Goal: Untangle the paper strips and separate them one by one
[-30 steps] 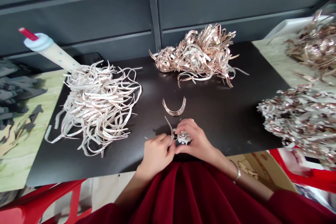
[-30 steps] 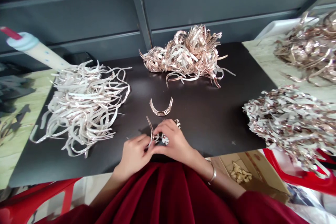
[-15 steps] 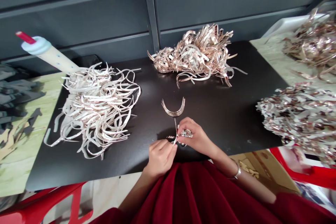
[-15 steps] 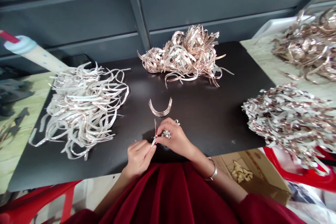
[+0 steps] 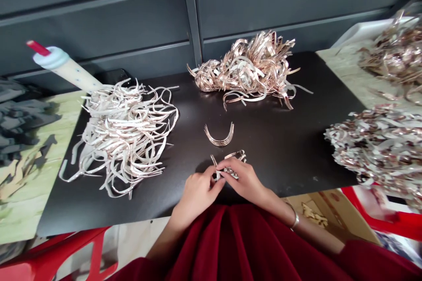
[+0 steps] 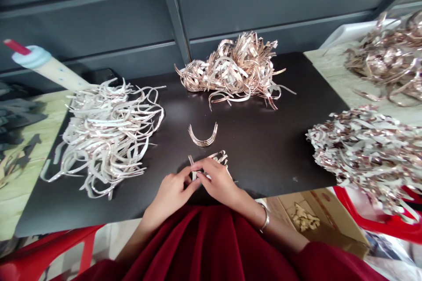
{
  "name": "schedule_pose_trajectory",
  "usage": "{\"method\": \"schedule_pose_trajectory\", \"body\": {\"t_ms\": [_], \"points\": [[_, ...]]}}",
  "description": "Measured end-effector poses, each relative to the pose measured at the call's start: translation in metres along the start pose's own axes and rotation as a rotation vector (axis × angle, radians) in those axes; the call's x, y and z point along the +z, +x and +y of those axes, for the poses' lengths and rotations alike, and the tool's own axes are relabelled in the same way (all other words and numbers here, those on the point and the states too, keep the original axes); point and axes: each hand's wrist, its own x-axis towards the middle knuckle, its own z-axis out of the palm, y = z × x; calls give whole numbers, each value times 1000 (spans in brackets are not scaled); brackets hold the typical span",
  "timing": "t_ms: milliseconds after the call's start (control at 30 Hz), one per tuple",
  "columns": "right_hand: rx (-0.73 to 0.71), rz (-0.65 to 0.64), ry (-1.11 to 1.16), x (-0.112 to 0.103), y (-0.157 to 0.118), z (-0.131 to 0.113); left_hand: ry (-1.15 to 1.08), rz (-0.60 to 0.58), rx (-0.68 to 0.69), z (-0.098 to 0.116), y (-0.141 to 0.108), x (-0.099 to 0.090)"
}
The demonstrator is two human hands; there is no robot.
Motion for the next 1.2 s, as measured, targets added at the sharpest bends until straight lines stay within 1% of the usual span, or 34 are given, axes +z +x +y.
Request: {"method": "schedule_pose_trajectory", "body": {"t_ms": [67,200,300,400,467,500,533,600,667,700,767,833,900,1000,1100,1133,1167,1200], "points": [[-19,-13,-17,3,0,0,-164,33,-13,-1,5,4],[-53,-41,-24,7,1,-1,-568,133,-35,-5,15,20],[-85,-46,-51,6,0,2,-671,147,-88,-7,17,23],[-45,-81,-90,-2,-4,9,-820,146,-134,-11,15,9],[14,-101,-83,-12,-7,13,-958,203,-147,-16,12,-7],[40,-95,-78,-18,-8,15,-990,242,-153,-18,11,-14],[59,-82,-81,-22,-8,17,-990,254,-162,-19,9,-20],[52,-40,-128,-28,-9,19,-952,224,-164,-19,7,-27],[-24,-40,-228,-28,-10,24,-912,171,-145,-14,6,-26],[-78,-75,-282,-27,-10,28,-899,157,-131,-11,6,-24],[-167,-189,-385,-22,-13,38,-875,150,-106,-5,7,-18],[-204,-297,-469,-20,-16,46,-834,146,-76,-1,8,-13],[-209,-365,-526,-21,-19,50,-753,135,-29,0,9,-11],[-203,-446,-582,-25,-22,47,-554,134,70,1,9,-10],[-195,-487,-559,-26,-21,39,-275,182,178,3,7,-7],[-194,-470,-524,-26,-19,36,-156,205,216,4,7,-6],[-190,-422,-478,-25,-17,33,-30,226,252,5,6,-5],[-179,-345,-428,-25,-13,30,92,244,285,6,6,-4]]}}
